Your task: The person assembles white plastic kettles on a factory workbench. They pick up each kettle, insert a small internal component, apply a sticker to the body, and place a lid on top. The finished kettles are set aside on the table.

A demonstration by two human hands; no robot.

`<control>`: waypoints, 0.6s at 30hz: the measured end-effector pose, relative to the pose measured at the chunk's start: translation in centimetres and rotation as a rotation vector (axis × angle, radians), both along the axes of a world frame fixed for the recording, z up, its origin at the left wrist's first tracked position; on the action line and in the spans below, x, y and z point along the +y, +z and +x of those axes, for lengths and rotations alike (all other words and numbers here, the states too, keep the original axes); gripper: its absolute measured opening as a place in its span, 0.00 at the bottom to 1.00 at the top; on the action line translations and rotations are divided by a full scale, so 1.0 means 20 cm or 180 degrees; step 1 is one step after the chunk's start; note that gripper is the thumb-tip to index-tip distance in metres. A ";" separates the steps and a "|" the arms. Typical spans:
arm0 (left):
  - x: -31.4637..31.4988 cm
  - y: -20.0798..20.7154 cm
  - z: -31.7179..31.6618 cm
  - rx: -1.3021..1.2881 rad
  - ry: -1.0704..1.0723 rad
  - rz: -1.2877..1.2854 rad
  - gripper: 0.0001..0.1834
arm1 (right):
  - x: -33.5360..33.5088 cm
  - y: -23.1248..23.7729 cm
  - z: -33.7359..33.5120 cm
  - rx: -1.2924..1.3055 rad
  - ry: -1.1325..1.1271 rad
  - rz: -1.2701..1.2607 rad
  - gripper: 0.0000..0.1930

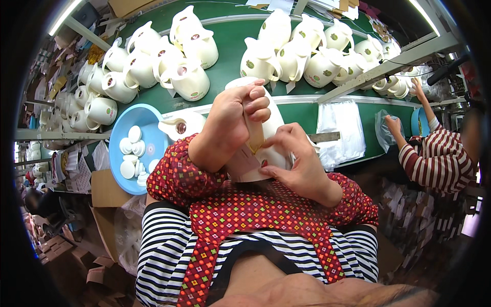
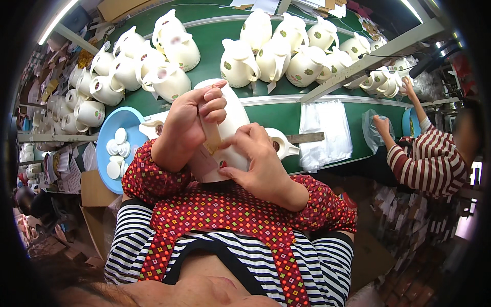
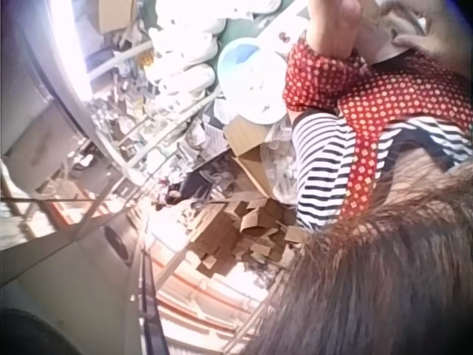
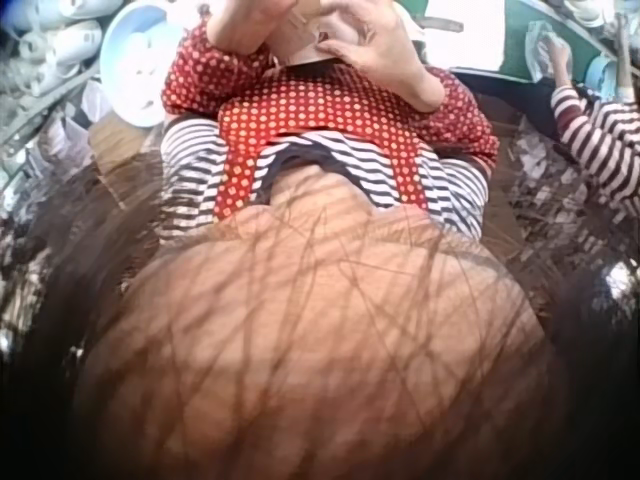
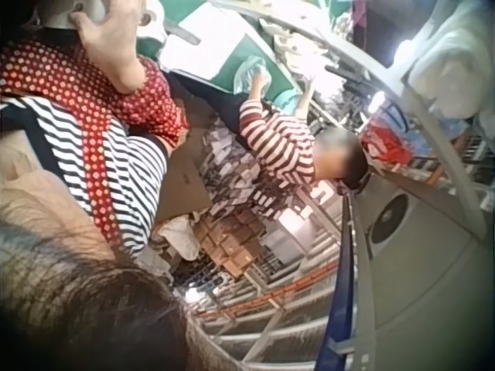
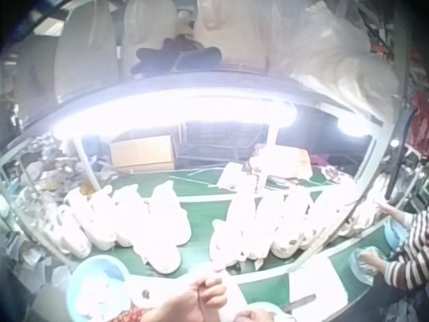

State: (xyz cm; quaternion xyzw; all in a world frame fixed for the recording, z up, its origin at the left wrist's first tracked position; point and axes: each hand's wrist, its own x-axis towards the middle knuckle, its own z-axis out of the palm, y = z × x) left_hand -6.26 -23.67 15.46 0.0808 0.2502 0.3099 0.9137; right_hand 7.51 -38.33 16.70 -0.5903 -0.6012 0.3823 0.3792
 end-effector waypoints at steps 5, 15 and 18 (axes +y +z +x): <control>0.01 -0.01 -0.02 -0.0163 -0.0006 0.0085 0.13 | 0.02 -0.05 0.01 -0.0181 -0.0078 0.0217 0.27; 0.01 -0.02 0.00 0.0093 0.0324 0.0201 0.14 | 0.02 -0.09 -0.03 -0.0615 -0.0034 0.0519 0.21; 0.00 -0.03 -0.01 0.0114 0.0328 0.0258 0.14 | 0.02 -0.08 -0.05 -0.0582 0.0207 0.0558 0.20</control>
